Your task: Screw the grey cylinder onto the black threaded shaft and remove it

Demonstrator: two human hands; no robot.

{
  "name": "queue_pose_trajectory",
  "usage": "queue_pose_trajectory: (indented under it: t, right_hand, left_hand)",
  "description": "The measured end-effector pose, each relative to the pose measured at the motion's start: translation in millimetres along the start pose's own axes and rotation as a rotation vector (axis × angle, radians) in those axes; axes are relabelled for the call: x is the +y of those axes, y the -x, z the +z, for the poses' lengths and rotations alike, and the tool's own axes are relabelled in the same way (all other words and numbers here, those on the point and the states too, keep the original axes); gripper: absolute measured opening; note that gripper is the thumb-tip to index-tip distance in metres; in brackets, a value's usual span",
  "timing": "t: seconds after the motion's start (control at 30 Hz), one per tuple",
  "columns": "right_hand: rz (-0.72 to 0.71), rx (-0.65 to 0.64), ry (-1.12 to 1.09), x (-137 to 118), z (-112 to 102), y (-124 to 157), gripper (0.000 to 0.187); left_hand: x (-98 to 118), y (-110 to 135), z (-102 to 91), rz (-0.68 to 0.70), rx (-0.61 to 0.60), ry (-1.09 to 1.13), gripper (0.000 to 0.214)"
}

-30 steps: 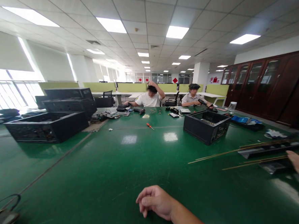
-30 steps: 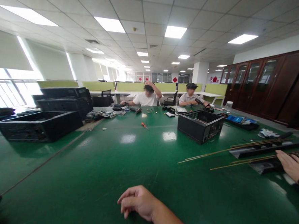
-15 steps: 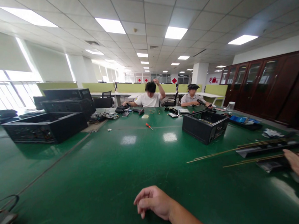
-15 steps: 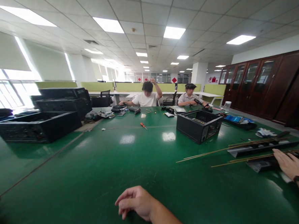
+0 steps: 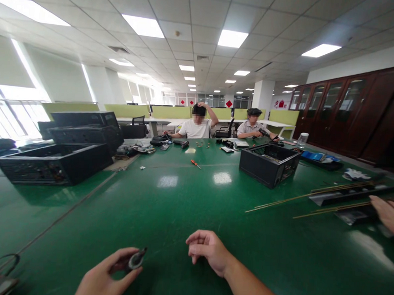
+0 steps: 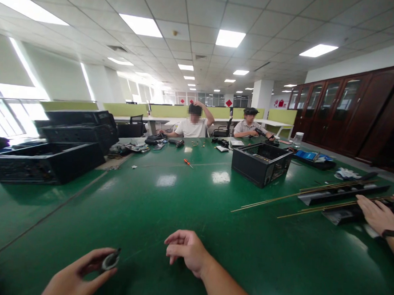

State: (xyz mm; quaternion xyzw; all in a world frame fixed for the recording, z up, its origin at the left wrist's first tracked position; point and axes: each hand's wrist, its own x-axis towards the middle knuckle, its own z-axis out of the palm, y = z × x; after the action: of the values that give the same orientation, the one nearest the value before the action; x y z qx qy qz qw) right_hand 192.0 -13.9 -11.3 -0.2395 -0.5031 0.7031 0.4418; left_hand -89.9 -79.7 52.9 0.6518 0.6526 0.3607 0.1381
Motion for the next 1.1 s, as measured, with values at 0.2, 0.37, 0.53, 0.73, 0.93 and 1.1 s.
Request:
queue_pose_trajectory:
  t: [0.2, 0.37, 0.53, 0.73, 0.93, 1.1]
  right_hand:
    - [-0.166, 0.276, 0.507, 2, -11, 1, 0.060]
    - [-0.174, 0.350, 0.772, 5, -9, 7, 0.068]
    - [-0.140, 0.321, 0.822, 3, 0, 10, 0.056]
    - [-0.099, 0.338, 0.836, -1, 6, 11, 0.047]
    - [-0.074, 0.346, 0.859, -3, 6, 13, 0.031]
    - [-0.043, 0.355, 0.858, -7, 7, 12, 0.020]
  left_hand:
    - [53, -40, 65.9, 0.206, -0.268, 0.162, 0.027]
    - [49, -48, 96.9, 0.291, -0.370, 0.210, 0.024]
    - [39, -47, 107.0, 0.328, -0.456, 0.301, 0.021]
    - [34, -49, 108.2, 0.243, -0.427, 0.325, 0.019]
    - [35, -47, 108.3, 0.235, -0.429, 0.351, 0.018]
    - [39, -48, 107.9, 0.240, -0.436, 0.342, 0.018]
